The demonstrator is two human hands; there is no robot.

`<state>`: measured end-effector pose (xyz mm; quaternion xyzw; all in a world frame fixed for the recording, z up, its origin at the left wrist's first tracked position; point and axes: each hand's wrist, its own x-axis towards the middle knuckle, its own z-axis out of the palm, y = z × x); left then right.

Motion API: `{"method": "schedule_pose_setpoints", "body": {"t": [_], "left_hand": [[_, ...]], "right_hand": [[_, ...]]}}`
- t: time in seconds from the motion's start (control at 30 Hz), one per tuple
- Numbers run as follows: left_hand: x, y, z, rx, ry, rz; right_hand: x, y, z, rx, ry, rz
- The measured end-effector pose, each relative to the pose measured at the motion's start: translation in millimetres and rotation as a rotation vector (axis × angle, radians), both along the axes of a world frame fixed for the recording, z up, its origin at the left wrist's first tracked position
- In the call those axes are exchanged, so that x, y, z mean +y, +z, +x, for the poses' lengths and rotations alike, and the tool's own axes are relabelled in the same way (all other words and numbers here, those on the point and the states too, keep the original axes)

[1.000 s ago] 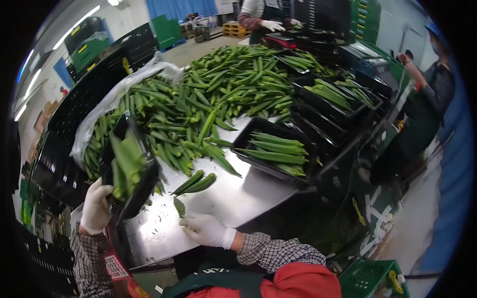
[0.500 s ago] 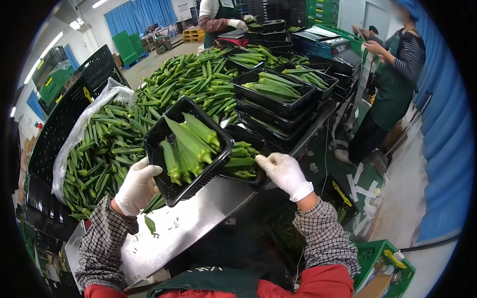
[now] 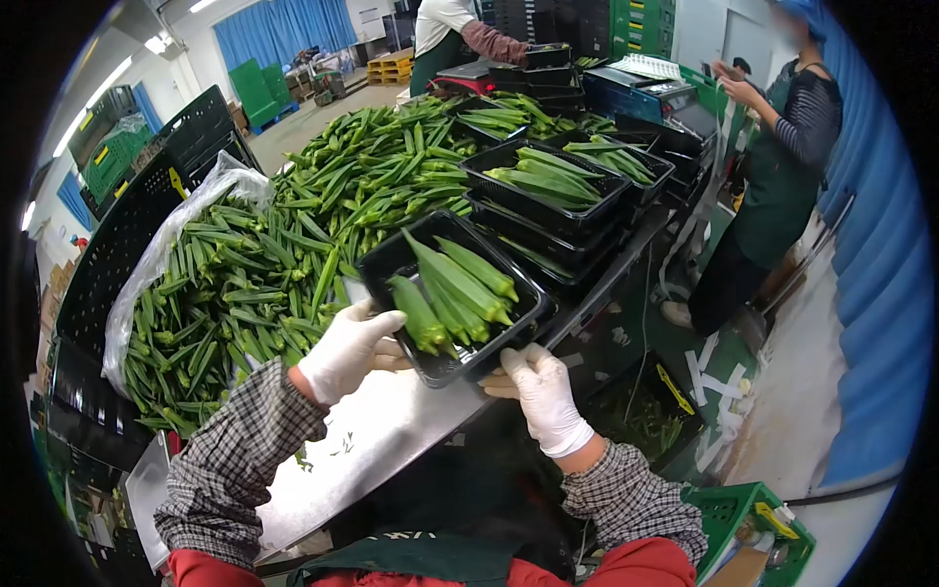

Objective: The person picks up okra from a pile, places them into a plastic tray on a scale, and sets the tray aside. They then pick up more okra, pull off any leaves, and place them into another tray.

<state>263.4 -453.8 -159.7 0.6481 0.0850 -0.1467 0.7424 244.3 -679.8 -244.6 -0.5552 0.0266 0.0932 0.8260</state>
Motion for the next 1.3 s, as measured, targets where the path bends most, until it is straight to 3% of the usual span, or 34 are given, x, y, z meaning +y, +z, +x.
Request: {"method": "schedule_pose_setpoints", "body": {"t": [0.37, 0.57, 0.67, 0.77, 0.87, 0.97, 1.03, 1.07, 1.1, 1.17, 1.23, 1.3], "left_hand": [[0, -1, 13, -0.063, -0.241, 0.052], [25, 10, -4, -0.163, -0.204, 0.186], [64, 16, -24, -0.261, -0.155, 0.289], [113, 15, -51, -0.372, -0.065, 0.656], [181, 17, -99, -0.594, 0.147, 1.341], [247, 68, -146, -0.607, 0.334, 1.841], [301, 98, -171, -0.912, 0.59, 2.168], [324, 116, -187, -0.666, 0.714, 2.303], [348, 132, -201, -0.683, 0.778, 2.549], [421, 145, -232, -0.18, 1.109, 2.691], [436, 172, -252, 0.384, 1.093, 2.334], [458, 175, -265, 0.583, 1.102, 2.04]], "right_hand": [[-29, -3, -24, -0.02, 0.308, -0.261], [18, 1, -42, -0.091, 0.56, -0.352], [60, -5, -50, -0.292, 0.68, -0.429], [107, -17, -55, -0.48, 0.748, -0.512], [146, -39, -63, -0.633, 0.738, -0.516], [170, -49, -71, -1.072, 0.572, -0.615], [171, -47, -70, -1.069, 0.58, -0.587], [173, -44, -71, -1.066, 0.577, -0.578], [172, -43, -72, -1.044, 0.59, -0.58], [169, -43, -72, -0.991, 0.599, -0.595], [170, -45, -72, -1.036, 0.568, -0.595], [172, -46, -72, -1.069, 0.54, -0.597]]}}
